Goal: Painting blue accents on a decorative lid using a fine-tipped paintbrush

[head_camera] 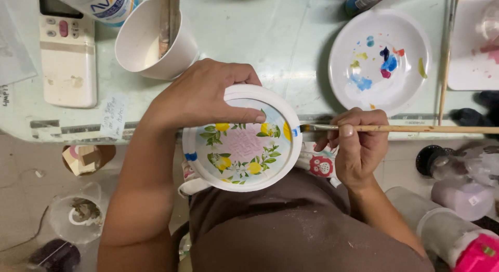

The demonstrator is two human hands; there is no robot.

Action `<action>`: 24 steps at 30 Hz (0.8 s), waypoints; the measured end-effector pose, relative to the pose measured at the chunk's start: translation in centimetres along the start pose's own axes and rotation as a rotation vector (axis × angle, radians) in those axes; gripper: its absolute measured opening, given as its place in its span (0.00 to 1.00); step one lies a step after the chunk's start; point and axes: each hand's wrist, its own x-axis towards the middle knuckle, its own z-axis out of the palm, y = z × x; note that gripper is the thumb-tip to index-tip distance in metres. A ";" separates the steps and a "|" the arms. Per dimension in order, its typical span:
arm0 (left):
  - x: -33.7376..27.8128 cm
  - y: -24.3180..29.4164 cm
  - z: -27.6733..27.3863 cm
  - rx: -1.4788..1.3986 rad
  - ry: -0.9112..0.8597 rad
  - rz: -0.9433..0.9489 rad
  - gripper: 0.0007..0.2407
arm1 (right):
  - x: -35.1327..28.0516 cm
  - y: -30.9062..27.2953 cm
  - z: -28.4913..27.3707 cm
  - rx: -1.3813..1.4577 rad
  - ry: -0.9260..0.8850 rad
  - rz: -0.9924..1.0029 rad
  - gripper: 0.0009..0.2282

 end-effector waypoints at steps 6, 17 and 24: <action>0.0 0.2 0.0 -0.015 -0.010 -0.019 0.12 | -0.2 0.2 -0.4 0.020 -0.013 -0.002 0.04; -1.4 1.7 -1.4 -0.086 0.042 0.019 0.18 | 0.8 -0.6 -0.8 0.184 0.135 -0.073 0.06; -2.6 1.8 -1.6 -0.063 -0.033 -0.064 0.16 | 3.0 -4.9 -1.4 0.103 0.313 0.016 0.08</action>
